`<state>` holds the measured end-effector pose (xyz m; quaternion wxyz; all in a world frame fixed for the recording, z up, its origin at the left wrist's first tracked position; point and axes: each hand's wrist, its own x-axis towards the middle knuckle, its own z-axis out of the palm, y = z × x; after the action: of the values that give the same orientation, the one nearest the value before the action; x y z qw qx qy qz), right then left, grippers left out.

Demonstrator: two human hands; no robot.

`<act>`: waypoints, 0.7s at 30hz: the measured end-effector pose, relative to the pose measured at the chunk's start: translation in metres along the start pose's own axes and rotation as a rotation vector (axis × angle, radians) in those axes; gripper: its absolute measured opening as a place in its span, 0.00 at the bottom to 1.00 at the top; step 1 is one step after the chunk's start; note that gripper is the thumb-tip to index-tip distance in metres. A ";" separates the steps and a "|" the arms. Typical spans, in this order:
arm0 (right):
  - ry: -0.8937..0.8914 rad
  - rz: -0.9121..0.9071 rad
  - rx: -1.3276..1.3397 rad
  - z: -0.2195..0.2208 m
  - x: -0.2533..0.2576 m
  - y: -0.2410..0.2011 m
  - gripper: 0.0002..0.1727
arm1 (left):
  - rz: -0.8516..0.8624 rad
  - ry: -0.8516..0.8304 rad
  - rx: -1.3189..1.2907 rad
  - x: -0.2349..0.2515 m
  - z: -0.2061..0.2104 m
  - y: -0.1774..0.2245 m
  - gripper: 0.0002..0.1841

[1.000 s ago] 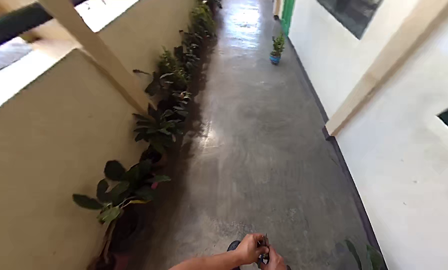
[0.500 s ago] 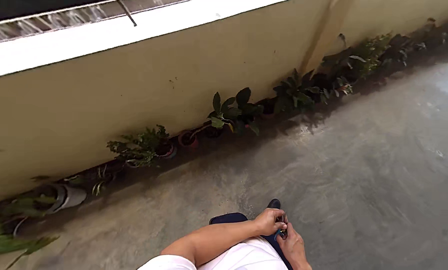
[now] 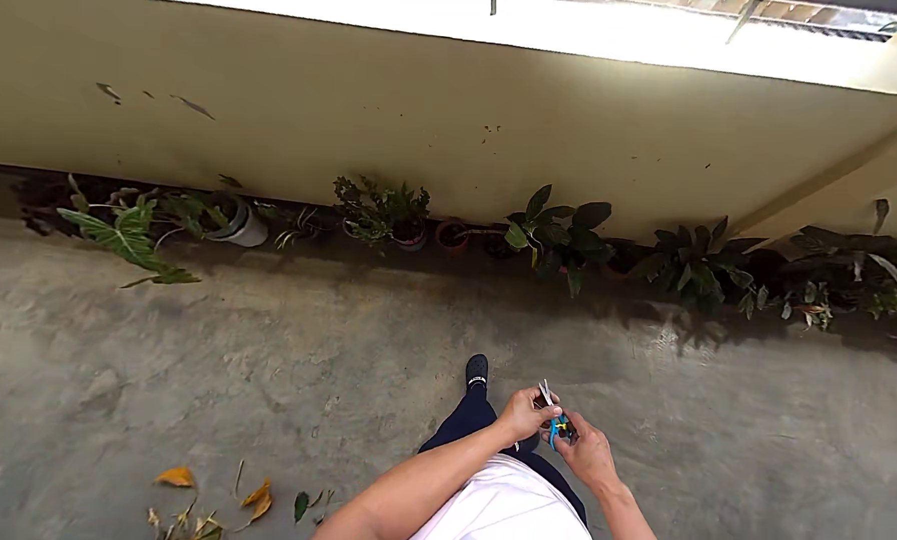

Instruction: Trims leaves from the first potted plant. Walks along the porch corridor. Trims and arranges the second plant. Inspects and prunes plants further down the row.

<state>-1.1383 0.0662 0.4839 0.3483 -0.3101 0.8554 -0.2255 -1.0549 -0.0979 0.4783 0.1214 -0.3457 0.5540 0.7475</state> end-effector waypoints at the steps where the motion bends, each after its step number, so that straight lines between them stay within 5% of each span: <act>1: -0.058 0.026 0.006 -0.003 0.012 -0.003 0.32 | -0.011 0.002 -0.017 0.006 -0.007 0.001 0.19; 6: -0.203 0.181 0.116 0.001 0.061 -0.020 0.34 | -0.076 0.015 -0.011 0.038 -0.059 0.006 0.22; 13: -0.153 0.361 0.207 0.008 0.121 -0.036 0.31 | -0.134 0.070 0.040 0.082 -0.150 0.044 0.20; 21: -0.316 0.354 0.164 -0.006 0.228 -0.077 0.33 | -0.219 0.345 0.001 0.105 -0.240 0.047 0.19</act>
<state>-1.2431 -0.1439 0.4303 0.5359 -0.1574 0.8100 -0.1785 -1.0664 -0.3551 0.4097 0.1056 -0.5267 0.5259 0.6595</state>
